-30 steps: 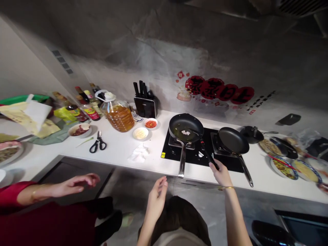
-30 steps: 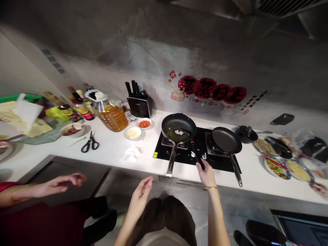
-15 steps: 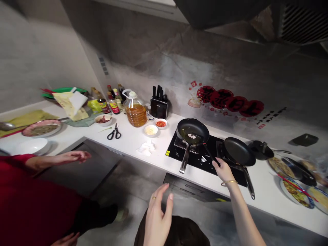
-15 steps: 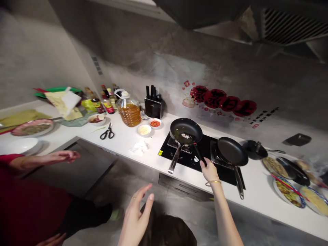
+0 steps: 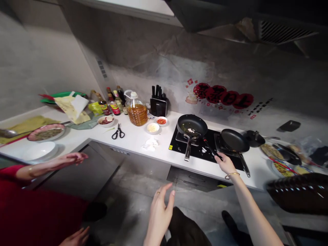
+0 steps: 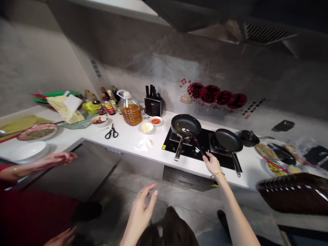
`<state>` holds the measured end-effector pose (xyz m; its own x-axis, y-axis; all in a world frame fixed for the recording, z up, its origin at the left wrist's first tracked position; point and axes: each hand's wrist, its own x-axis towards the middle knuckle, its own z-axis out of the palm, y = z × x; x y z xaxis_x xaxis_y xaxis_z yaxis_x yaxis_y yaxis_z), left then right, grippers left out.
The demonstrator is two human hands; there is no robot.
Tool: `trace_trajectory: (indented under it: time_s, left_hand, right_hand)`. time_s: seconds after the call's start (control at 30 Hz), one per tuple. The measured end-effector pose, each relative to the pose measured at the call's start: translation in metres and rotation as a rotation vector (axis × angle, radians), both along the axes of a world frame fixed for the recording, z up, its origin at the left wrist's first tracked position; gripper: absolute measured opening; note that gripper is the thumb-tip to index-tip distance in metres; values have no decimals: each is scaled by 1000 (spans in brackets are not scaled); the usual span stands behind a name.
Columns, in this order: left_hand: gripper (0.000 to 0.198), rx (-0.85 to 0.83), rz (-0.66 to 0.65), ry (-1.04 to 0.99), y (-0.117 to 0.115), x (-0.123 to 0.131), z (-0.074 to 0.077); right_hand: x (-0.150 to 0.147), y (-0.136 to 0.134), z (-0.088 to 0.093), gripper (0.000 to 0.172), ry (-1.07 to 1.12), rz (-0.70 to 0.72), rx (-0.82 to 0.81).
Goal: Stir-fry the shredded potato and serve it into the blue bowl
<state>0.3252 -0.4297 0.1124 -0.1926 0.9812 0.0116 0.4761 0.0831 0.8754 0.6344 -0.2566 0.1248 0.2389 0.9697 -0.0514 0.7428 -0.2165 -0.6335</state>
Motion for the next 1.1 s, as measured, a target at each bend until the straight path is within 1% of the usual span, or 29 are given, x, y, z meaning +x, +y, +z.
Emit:
trace_trajectory:
  time_s: [0.1, 0.2, 0.3, 0.4, 0.47, 0.57, 0.73, 0.9, 1.0, 1.1]
  left_hand:
    - [35, -21, -24, -24, 10, -12, -10]
    - [35, 10, -59, -23, 31, -9, -13]
    - [35, 38, -66, -12, 58, 5, -14]
    - [35, 65, -44, -18, 83, 24, -17]
    - [34, 75, -27, -30, 96, 35, -20]
    - [34, 69, 1, -46, 108, 47, -23]
    - [33, 67, 43, -42, 117, 52, -27]
    - [32, 53, 31, -21, 121, 45, -26]
    - [32, 48, 22, -4, 122, 36, -22]
    - [32, 50, 7, 9, 122, 26, -19]
  right_hand:
    - [-7, 14, -2, 52, 64, -6, -52]
    - [-12, 40, -1, 45, 26, 4, -70]
    - [-16, 74, 0, 38, -49, 25, -88]
    - [-18, 105, -2, 34, -126, 61, -104]
    - [-19, 121, -3, 33, -167, 90, -117]
    - [-18, 137, -5, 31, -212, 136, -141]
    - [-16, 150, -3, 33, -269, 187, -143]
    - [-19, 155, -2, 37, -310, 190, -115]
    - [-20, 153, -3, 37, -320, 184, -127]
    - [-17, 140, -2, 37, -321, 172, -140]
